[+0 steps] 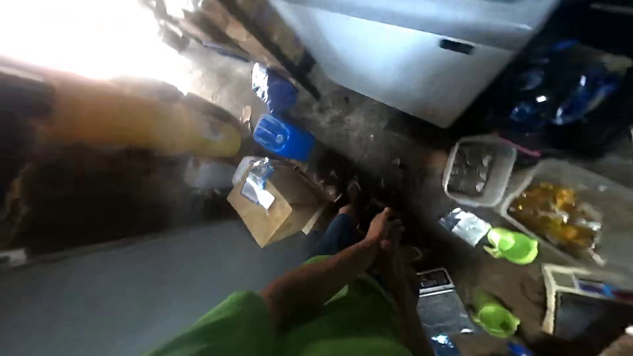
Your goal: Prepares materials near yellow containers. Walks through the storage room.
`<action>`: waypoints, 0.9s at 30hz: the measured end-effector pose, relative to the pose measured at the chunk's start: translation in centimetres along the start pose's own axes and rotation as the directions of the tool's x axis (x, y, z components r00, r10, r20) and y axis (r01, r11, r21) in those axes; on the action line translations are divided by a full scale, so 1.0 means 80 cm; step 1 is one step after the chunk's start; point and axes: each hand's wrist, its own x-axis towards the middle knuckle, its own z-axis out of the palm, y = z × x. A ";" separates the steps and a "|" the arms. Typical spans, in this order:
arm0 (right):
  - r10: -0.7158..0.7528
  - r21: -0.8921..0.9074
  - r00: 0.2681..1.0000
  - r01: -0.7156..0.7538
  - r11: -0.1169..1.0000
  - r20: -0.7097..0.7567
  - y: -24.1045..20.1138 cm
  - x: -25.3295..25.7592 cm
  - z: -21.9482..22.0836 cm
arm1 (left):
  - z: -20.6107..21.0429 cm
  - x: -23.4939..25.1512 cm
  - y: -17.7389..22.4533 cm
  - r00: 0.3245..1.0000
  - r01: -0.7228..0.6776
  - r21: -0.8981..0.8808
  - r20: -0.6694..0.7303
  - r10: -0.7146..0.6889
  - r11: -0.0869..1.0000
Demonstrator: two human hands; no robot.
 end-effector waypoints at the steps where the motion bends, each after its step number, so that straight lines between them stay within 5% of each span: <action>1: -0.022 -0.048 0.998 0.025 0.999 0.058 -0.031 0.016 0.022 | -0.028 0.011 0.031 1.000 -0.018 -0.066 0.008 0.019 0.998; 5: -0.081 -0.109 0.973 0.107 0.988 0.214 -0.108 0.094 0.109 | -0.140 0.048 0.143 0.992 -0.065 -0.317 0.080 0.094 0.946; 10: -0.151 -0.143 0.802 0.282 0.949 0.578 -0.193 0.191 0.160 | -0.272 0.101 0.274 0.965 -0.244 -0.350 0.002 0.262 0.904; 12: -0.187 -0.137 0.775 0.332 0.933 0.604 -0.218 0.229 0.165 | -0.311 0.125 0.319 0.947 -0.319 -0.341 -0.072 0.314 0.885; 15: -0.194 -0.141 0.848 0.298 0.944 0.494 -0.242 0.295 0.154 | -0.363 0.150 0.370 0.925 -0.376 -0.263 -0.156 0.345 0.888; 21: -0.074 -0.149 0.935 0.133 0.980 0.348 -0.312 0.458 0.105 | -0.442 0.218 0.325 0.968 -0.184 -0.001 -0.174 0.181 0.983; 24: 0.024 -0.321 0.859 0.165 0.933 0.511 -0.323 0.575 0.112 | -0.459 0.210 0.275 0.955 -0.055 0.005 -0.291 0.054 0.998; 27: 0.274 -0.633 0.722 0.284 0.720 0.636 -0.349 0.652 0.125 | -0.432 0.172 0.222 0.878 0.030 -0.217 -0.461 -0.130 0.976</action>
